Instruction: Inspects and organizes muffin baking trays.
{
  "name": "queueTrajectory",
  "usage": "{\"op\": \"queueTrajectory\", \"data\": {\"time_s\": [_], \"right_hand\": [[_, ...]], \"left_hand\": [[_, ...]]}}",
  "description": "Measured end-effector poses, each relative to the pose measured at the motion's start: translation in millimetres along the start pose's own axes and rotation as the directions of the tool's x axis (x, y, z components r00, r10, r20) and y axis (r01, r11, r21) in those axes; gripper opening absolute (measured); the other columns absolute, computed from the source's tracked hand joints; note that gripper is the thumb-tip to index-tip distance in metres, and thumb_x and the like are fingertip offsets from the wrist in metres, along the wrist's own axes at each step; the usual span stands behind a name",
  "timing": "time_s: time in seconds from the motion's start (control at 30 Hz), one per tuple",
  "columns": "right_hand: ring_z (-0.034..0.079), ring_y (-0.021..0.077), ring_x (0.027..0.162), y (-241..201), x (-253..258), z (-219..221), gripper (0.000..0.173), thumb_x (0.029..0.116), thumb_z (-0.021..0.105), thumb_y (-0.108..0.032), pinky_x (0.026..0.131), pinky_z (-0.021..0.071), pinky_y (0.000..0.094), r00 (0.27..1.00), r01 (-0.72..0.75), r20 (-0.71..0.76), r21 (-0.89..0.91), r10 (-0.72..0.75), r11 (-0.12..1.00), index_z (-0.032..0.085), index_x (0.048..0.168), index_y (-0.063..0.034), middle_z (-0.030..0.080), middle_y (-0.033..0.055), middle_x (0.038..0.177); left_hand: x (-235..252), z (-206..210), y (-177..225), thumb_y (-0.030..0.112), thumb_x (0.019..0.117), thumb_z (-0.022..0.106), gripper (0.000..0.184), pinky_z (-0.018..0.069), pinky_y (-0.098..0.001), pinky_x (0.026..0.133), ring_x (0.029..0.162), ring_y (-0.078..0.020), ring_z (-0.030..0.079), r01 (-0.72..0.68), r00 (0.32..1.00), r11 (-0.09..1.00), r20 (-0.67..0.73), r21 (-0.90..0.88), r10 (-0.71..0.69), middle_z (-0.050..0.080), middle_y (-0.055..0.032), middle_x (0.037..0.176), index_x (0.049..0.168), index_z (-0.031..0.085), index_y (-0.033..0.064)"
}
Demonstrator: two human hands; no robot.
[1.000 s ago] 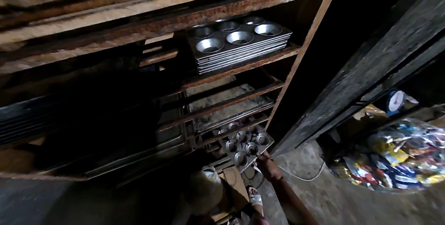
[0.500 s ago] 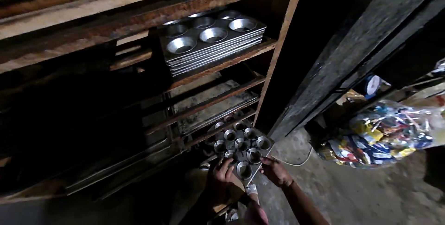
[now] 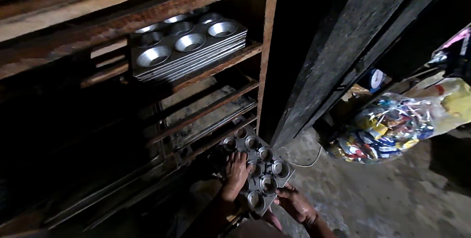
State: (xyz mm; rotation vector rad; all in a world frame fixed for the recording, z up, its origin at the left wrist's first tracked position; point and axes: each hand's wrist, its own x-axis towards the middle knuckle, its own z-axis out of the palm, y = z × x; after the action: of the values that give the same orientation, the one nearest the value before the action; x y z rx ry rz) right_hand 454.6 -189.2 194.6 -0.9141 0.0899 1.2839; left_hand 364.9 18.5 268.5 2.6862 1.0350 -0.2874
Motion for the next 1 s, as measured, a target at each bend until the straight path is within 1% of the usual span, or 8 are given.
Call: {"op": "queueTrajectory", "data": {"time_s": [0.07,0.17,0.3,0.63,0.73,0.83,0.93,1.0], "right_hand": [[0.072,0.0218,0.086,3,-3,-3,0.036,0.0921,0.052,0.006,0.075,0.0622,0.0383,1.000,0.008,0.008,-0.002,-0.008,1.000,0.054,0.126,-0.0046,0.072,0.0125,0.103],[0.072,0.0209,0.084,5,-5,-5,0.035,0.0919,0.051,0.007,0.074,0.0619,0.0376,1.000,0.020,0.007,0.013,-0.020,1.000,0.054,0.125,-0.0047,0.072,0.0115,0.102],[0.072,0.0198,0.085,6,-5,-9,0.037,0.0914,0.052,0.007,0.074,0.0621,0.0367,0.999,0.024,0.022,0.017,-0.024,1.000,0.055,0.126,-0.0049,0.072,0.0107,0.103],[0.072,0.0205,0.082,7,-7,-11,0.036,0.0915,0.052,0.008,0.072,0.0624,0.0363,1.000,0.003,0.016,0.045,-0.003,0.999,0.055,0.125,-0.0048,0.073,0.0116,0.102],[0.071,0.0184,0.082,6,-7,-14,0.037,0.0927,0.051,0.007,0.071,0.0614,0.0341,1.000,0.009,0.006,0.006,-0.009,1.000,0.053,0.128,-0.0052,0.072,0.0105,0.103],[0.072,0.0192,0.083,5,-7,-18,0.038,0.0922,0.052,0.006,0.074,0.0618,0.0358,1.000,0.009,0.009,-0.001,-0.009,1.000,0.053,0.128,-0.0050,0.073,0.0107,0.102],[0.071,0.0189,0.081,5,-7,-19,0.035,0.0925,0.052,0.006,0.074,0.0616,0.0364,1.000,0.000,-0.001,0.001,0.000,1.000,0.055,0.126,-0.0054,0.072,0.0098,0.098],[0.072,0.0200,0.084,7,-6,-21,0.035,0.0926,0.052,0.004,0.075,0.0616,0.0365,1.000,-0.002,0.005,0.010,0.002,1.000,0.055,0.126,-0.0052,0.072,0.0108,0.101]], "left_hand": [[1,4,0,0.043,0.0970,0.064,0.048,0.0362,-0.0498,0.115,0.132,-0.0335,0.054,-0.001,1.000,1.000,0.011,0.016,0.001,0.063,-0.0161,0.136,0.129,0.066,0.0072],[1,13,0,0.040,0.0979,0.062,0.041,0.0383,-0.0486,0.113,0.128,-0.0315,0.058,-0.029,0.999,1.000,-0.037,-0.003,0.029,0.067,-0.0141,0.129,0.123,0.070,0.0082],[-1,17,-2,0.035,0.0974,0.063,0.035,0.0433,-0.0460,0.110,0.126,-0.0308,0.059,-0.010,0.998,0.993,-0.057,-0.120,0.003,0.069,-0.0129,0.124,0.117,0.073,0.0085],[-5,23,-4,0.025,0.0992,0.059,0.029,0.0439,-0.0453,0.110,0.124,-0.0314,0.060,-0.032,0.998,0.986,-0.060,-0.164,0.022,0.070,-0.0137,0.122,0.118,0.073,0.0070],[-7,24,-9,0.017,0.0989,0.058,0.025,0.0474,-0.0469,0.106,0.119,-0.0333,0.063,-0.078,0.990,0.969,-0.130,-0.234,0.048,0.071,-0.0164,0.116,0.112,0.075,0.0041],[-8,22,-12,0.023,0.0979,0.065,0.031,0.0466,-0.0453,0.108,0.121,-0.0334,0.063,-0.058,0.996,0.945,-0.088,-0.321,0.031,0.068,-0.0199,0.124,0.120,0.071,0.0017],[-9,20,-9,0.020,0.1014,0.060,0.028,0.0484,-0.0455,0.106,0.118,-0.0340,0.064,-0.066,0.991,0.942,-0.129,-0.330,0.025,0.068,-0.0205,0.123,0.119,0.072,0.0016],[-8,16,-9,0.016,0.1026,0.057,0.026,0.0496,-0.0467,0.105,0.115,-0.0335,0.066,-0.057,0.986,0.937,-0.166,-0.346,-0.001,0.070,-0.0199,0.119,0.116,0.072,0.0009]]}}
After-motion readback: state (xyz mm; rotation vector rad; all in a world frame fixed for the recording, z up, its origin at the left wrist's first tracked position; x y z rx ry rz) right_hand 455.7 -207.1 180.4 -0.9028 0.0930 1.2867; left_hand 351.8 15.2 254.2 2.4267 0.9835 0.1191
